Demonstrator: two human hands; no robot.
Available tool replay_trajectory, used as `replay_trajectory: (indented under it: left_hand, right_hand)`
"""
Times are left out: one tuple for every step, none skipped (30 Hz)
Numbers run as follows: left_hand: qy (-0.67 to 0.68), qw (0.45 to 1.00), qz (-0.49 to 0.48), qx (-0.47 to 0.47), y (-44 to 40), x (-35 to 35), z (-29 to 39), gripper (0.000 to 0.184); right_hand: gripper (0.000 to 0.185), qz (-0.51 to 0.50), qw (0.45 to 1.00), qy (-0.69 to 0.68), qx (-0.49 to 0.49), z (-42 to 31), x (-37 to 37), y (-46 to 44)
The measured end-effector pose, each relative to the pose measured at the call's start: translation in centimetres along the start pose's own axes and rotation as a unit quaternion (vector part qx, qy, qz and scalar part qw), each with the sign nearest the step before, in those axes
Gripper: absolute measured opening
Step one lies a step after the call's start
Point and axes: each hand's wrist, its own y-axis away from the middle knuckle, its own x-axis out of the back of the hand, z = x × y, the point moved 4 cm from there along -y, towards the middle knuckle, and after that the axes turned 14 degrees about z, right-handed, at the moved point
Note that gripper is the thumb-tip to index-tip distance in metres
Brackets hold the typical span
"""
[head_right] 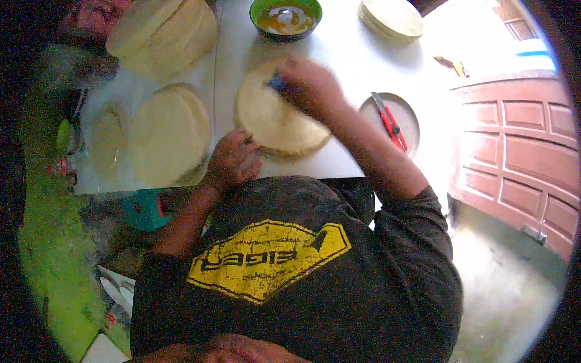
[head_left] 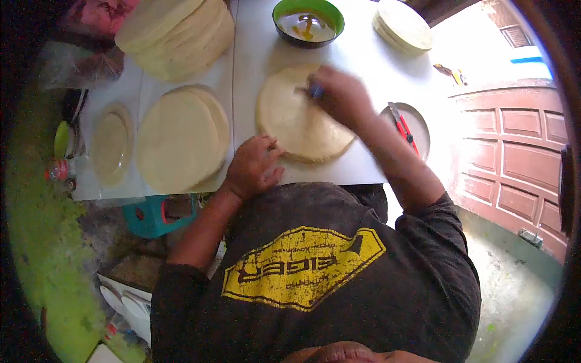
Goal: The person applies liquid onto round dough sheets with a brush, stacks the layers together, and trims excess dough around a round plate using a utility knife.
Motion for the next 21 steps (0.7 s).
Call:
replay_trajectory:
  left_hand:
    - [0.0, 1.0, -0.001, 0.001, 0.1, 0.0, 0.1, 0.041]
    - [0.01, 1.0, 0.004, -0.004, 0.0, 0.1, 0.0, 0.041]
    - [0.017, 1.0, 0.01, -0.007, 0.0, 0.2, 0.0, 0.041]
    - [0.015, 1.0, 0.008, -0.004, 0.1, 0.3, -0.1, 0.041]
    - [0.028, 1.0, 0.004, 0.007, 0.0, 0.1, -0.3, 0.041]
    - [0.043, 0.999, -0.001, 0.016, 0.0, 0.0, -0.2, 0.04]
    - [0.043, 0.999, -0.001, 0.013, 0.1, 0.0, -0.2, 0.04]
    - [0.038, 0.999, 0.008, 0.003, 0.1, 0.0, -0.4, 0.04]
    - [0.036, 0.999, 0.015, -0.009, 0.0, -0.2, -0.4, 0.04]
    - [0.036, 0.999, 0.013, -0.011, -0.1, -0.3, -0.2, 0.04]
    - [0.017, 1.0, 0.017, -0.012, 0.1, -0.1, 0.0, 0.039]
    - [-0.003, 1.0, 0.024, -0.014, 0.1, 0.1, 0.1, 0.038]
    - [-0.005, 1.0, 0.024, -0.014, 0.0, 0.2, 0.2, 0.038]
    - [-0.003, 1.0, 0.019, -0.007, 0.0, 0.3, 0.3, 0.036]
    - [-0.003, 1.0, 0.018, 0.001, 0.0, 0.3, 0.3, 0.035]
    - [-0.003, 1.0, 0.019, 0.006, 0.1, 0.2, 0.2, 0.035]
    - [0.014, 1.0, 0.015, 0.012, 0.1, 0.1, -0.1, 0.035]
    - [0.031, 0.999, 0.011, 0.015, 0.1, -0.1, -0.3, 0.034]
    - [0.035, 0.999, 0.01, 0.013, 0.1, -0.2, -0.4, 0.034]
    - [0.019, 1.0, 0.011, 0.005, 0.2, -0.3, -0.6, 0.033]
    - [0.001, 1.0, 0.011, -0.002, 0.3, -0.3, -0.7, 0.033]
  right_hand:
    - [0.02, -0.057, 0.998, -0.013, 0.036, -2.1, -0.6, 2.8]
    - [0.022, -0.113, 0.991, -0.027, 0.072, -3.6, -1.1, 4.6]
    - [0.022, -0.114, 0.99, -0.031, 0.072, -3.3, -0.7, 4.6]
    - [0.022, -0.122, 0.987, -0.103, 0.026, -2.3, 0.0, 4.6]
    - [0.023, -0.13, 0.976, -0.173, -0.021, -1.0, 0.5, 4.6]
    - [0.024, -0.098, 0.973, -0.205, -0.041, 1.4, 0.1, 3.0]
    - [0.024, -0.095, 0.98, -0.127, -0.117, 2.9, 0.5, 0.5]
    - [0.025, -0.088, 0.977, -0.044, -0.191, 3.5, 1.0, -1.6]
    - [0.025, -0.057, 0.989, -0.082, -0.104, 2.1, -0.7, -1.6]
    - [0.026, -0.027, 0.992, -0.123, -0.014, -0.1, -2.8, -1.6]
    - [0.023, -0.072, 0.988, -0.127, 0.039, -3.6, -2.5, -1.4]
    - [0.023, -0.089, 0.98, -0.151, 0.096, -5.6, -1.5, -1.3]
    - [0.022, -0.065, 0.987, -0.139, 0.05, -3.6, -2.8, -1.8]
    - [0.022, -0.044, 0.991, -0.128, 0.005, -0.9, -4.2, -2.4]
    - [0.016, 0.041, 0.992, -0.116, 0.018, 0.5, -2.8, -3.2]
    - [0.011, 0.051, 0.997, -0.043, -0.026, 0.7, -2.0, -3.7]
    - [0.009, 0.008, 0.998, -0.064, 0.009, 0.1, -2.7, -2.8]
    - [0.007, -0.032, 0.995, -0.084, 0.045, -0.6, -3.4, -1.4]
    - [0.007, -0.057, 0.979, -0.117, 0.155, -2.8, -3.1, 0.9]
    - [0.009, -0.136, 0.974, -0.096, 0.151, -4.8, -2.0, 2.5]
    - [0.013, -0.089, 0.971, -0.133, 0.179, -4.1, -1.0, 2.9]
